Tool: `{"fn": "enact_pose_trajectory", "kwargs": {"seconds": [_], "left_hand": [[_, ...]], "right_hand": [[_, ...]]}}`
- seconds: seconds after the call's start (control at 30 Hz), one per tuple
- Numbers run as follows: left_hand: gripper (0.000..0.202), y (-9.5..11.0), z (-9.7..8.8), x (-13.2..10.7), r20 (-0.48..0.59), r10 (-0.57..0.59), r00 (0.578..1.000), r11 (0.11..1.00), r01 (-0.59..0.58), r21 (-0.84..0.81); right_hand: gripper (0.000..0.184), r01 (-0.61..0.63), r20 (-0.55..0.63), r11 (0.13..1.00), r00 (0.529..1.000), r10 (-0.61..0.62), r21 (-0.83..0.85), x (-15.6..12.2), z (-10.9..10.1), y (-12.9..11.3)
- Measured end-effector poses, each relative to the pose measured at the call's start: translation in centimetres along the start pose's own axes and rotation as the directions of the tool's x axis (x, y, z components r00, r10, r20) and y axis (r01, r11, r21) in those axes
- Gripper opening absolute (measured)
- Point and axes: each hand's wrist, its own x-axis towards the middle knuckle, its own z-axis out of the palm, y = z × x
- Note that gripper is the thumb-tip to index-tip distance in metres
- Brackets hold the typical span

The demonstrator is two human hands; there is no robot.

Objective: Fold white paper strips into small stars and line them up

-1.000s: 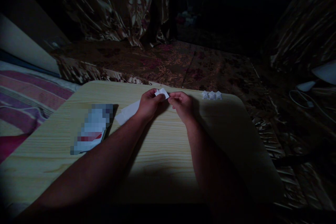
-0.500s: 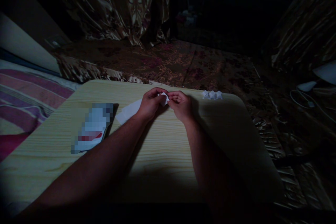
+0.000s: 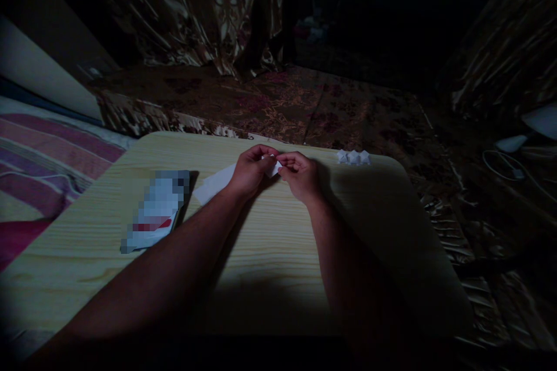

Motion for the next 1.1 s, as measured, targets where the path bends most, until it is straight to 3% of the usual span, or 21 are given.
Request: {"fn": "enact_pose_trajectory", "kwargs": {"seconds": [0.37,0.73,1.1], "left_hand": [[0.021,-0.1,-0.2,0.0,0.035,-0.026,0.999,1.0,0.026,-0.001],[0.022,0.2,-0.1,0.0,0.04,-0.05,0.998,0.999,0.05,-0.01],[0.029,0.6,0.0,-0.4,0.132,-0.068,0.989,0.997,0.071,-0.022]], "right_hand": [[0.013,-0.015,0.02,0.998,1.0,0.016,-0.054,-0.2,-0.4,-0.1],[0.022,-0.067,0.074,0.998,0.995,0.067,0.001,0.1,-1.0,-0.2],[0.032,-0.124,0.074,0.989,0.99,0.117,0.087,0.3,-1.3,-0.2]]}}
